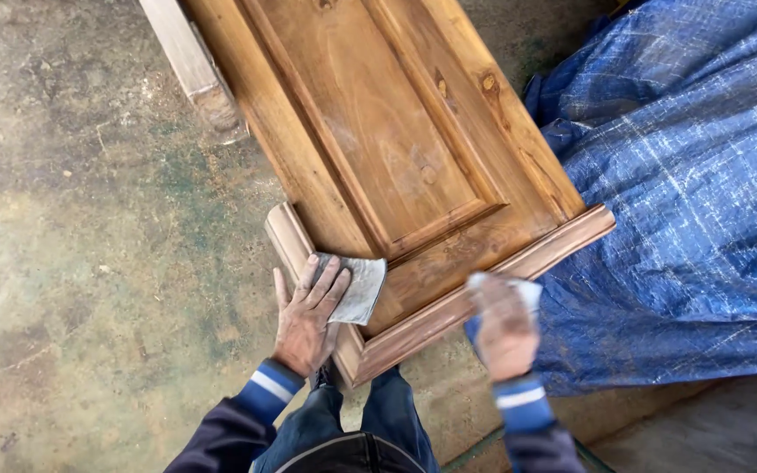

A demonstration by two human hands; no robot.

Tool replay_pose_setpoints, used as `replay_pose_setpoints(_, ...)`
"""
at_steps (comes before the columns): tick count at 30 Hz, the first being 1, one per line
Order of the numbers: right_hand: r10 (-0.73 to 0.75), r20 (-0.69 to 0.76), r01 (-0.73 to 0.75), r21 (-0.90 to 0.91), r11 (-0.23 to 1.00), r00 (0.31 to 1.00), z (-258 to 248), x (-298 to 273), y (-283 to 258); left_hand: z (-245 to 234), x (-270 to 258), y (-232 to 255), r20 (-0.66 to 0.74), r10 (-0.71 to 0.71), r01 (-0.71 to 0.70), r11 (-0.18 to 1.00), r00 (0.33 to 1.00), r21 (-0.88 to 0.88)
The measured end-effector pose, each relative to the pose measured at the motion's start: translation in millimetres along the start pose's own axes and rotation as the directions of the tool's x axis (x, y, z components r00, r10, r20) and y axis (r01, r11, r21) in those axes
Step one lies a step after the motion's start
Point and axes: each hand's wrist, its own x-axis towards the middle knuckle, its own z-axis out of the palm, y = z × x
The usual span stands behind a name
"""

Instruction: The recorder is sanding the surface and profiled edges of a wooden door panel using sandpaper and a cloth for wiping dust.

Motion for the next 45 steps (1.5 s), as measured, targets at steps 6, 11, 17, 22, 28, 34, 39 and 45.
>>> replay_pose_setpoints(6, 0.365, 0.119, -0.358, -0.074, 0.931, 0.924, 49, -48, -107, 0, 1, -1, -0.037, -0.007, 0.006, 0.999, 0.999, -0.041)
replay_pose_setpoints(11, 0.021, -0.013, -0.018, 0.219, 0.976, 1.000, 56, -64, -100, 2, -1, -4, -0.048, 0.020, -0.023, 0.999, 0.999, -0.043)
replay_pose_setpoints(17, 0.356, -0.006, -0.342, -0.288, 0.894, 0.935, 66, -72, -82, 5, 0, -3, -0.067, 0.017, -0.020, 0.999, 0.998, -0.040)
replay_pose_setpoints(22, -0.188, 0.006, 0.186, -0.203, 0.961, 0.982, 53, -42, -152, 5, -2, -5, -0.054, 0.012, -0.015, 0.998, 0.998, -0.058)
replay_pose_setpoints(28, 0.388, 0.019, -0.363, -0.315, 0.877, 0.921, 46, -24, -39, 4, -1, -3, -0.058, 0.008, -0.011, 0.998, 0.998, -0.064)
replay_pose_setpoints(34, -0.154, 0.069, 0.165, -0.198, 0.966, 0.986, 51, -38, -105, 7, -2, -8, -0.052, 0.021, -0.023, 0.999, 0.998, -0.039)
replay_pose_setpoints(39, 0.040, -0.025, -0.045, -0.250, 0.967, 0.999, -14, -3, -23, 5, 0, -5, -0.044, 0.025, -0.026, 0.999, 0.999, -0.038)
replay_pose_setpoints(45, 0.090, 0.338, -0.145, 0.142, 0.979, 0.937, -71, 65, -57, 6, -4, -5, -0.070, 0.010, -0.014, 0.998, 0.997, -0.062)
